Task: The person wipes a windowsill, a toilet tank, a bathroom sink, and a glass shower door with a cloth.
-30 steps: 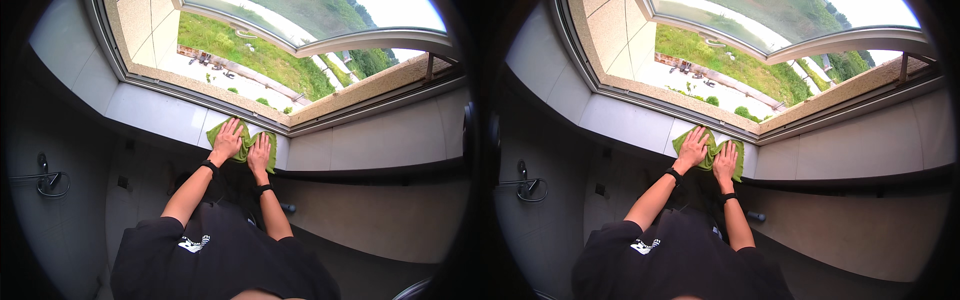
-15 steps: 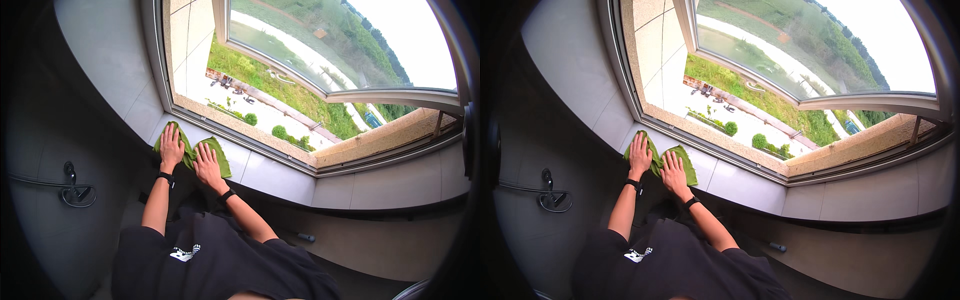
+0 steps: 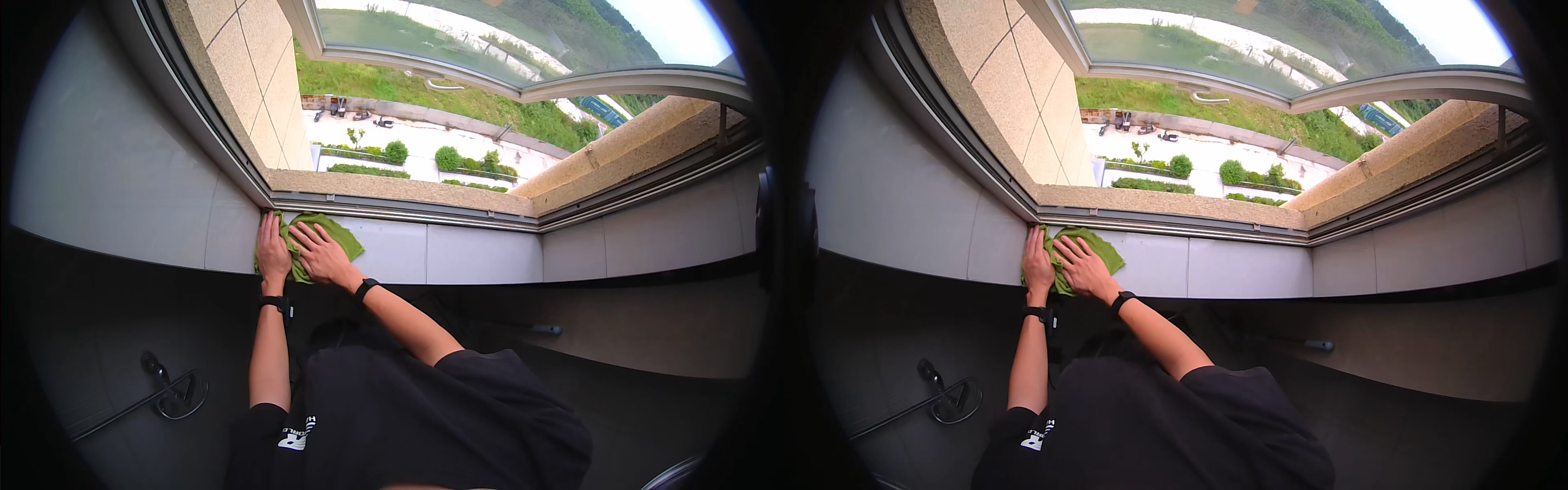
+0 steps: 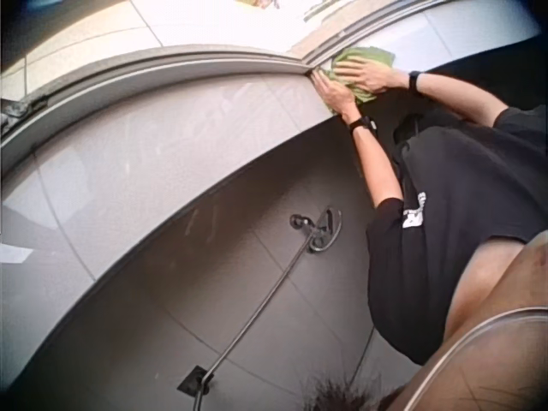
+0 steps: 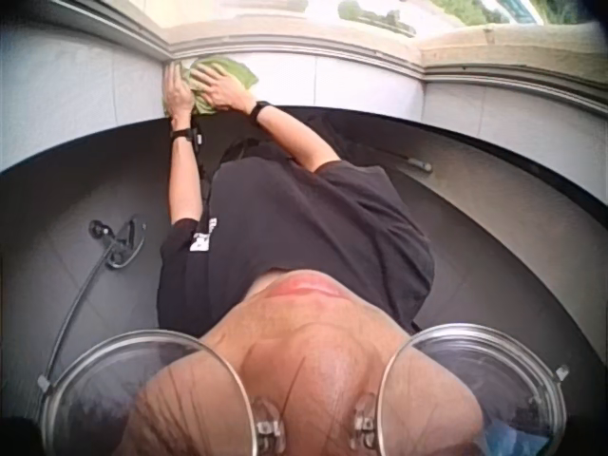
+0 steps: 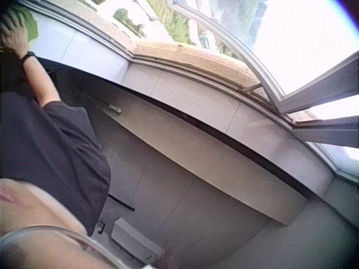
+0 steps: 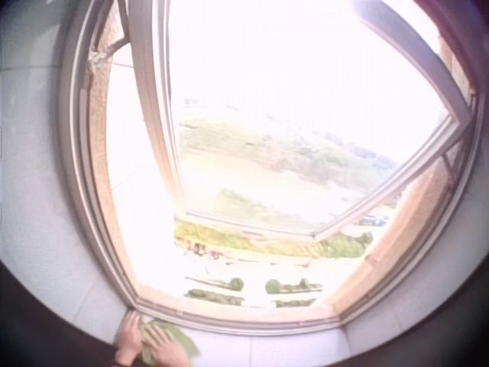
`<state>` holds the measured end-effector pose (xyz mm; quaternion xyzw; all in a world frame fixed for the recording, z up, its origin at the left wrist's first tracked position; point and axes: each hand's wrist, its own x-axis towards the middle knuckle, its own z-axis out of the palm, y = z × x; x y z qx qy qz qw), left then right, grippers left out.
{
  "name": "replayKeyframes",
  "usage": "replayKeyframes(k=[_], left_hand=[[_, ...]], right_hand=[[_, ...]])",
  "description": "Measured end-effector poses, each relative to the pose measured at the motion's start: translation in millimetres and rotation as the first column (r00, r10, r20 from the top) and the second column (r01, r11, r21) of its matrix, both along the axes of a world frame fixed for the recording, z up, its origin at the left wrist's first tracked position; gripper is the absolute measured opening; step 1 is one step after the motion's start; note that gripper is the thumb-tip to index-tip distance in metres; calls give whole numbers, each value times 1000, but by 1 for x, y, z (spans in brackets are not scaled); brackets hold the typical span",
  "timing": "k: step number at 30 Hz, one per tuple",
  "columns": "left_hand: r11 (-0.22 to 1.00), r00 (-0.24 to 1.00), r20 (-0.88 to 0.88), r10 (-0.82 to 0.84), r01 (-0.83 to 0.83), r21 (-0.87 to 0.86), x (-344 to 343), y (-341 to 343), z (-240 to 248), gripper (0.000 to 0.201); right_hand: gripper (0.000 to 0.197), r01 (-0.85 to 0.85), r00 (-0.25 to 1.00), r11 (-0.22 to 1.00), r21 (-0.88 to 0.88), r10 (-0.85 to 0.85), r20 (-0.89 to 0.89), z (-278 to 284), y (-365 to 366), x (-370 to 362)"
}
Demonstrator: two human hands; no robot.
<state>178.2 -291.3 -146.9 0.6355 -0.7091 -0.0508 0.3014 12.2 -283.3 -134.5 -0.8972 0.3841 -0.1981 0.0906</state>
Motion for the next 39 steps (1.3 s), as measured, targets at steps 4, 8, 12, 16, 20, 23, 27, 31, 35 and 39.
replayKeyframes(k=[4, 8, 12, 16, 20, 23, 27, 31, 35, 39], left_hand=[[1000, 1000, -21, -4, 4, -27, -2, -2, -9, 42], [1000, 1000, 5, -22, 22, 2, -5, -3, -11, 43], [997, 979, 191, -74, 69, 34, 1, 6, -14, 51], [990, 937, 326, -122, 93, 105, -24, 20, -17, 58], [951, 900, 310, -308, 303, 64, -87, 32, -17, 53], [929, 882, 293, -368, 365, 68, -130, 41, -10, 53], [877, 840, 254, -479, 469, 106, -185, 50, -10, 55], [811, 776, 241, -583, 572, 120, -249, 64, -12, 55], [723, 700, 227, -677, 690, 31, -325, 79, -8, 53], [645, 629, 232, -742, 764, -7, -397, 105, -11, 57]], right_hand=[[49, -4, 1000, 1000, -8, 5, 28, -2, -3, -5], [49, 35, 998, 999, -29, -33, 55, -7, 3, -9], [49, 74, 997, 997, -16, -73, 34, -10, 20, -16], [50, 116, 992, 993, -8, -116, 45, -11, 30, -49], [49, 201, 979, 975, -91, -202, 2, -23, 28, -104], [46, 262, 965, 955, -141, -263, 15, -21, 36, -144], [45, 370, 928, 920, -128, -373, -2, -22, 55, -198], [47, 523, 844, 848, -83, -529, -85, -20, 86, -264], [47, 679, 728, 733, -31, -679, -95, -14, 129, -336], [48, 789, 612, 614, -3, -787, -72, -22, 177, -408]])
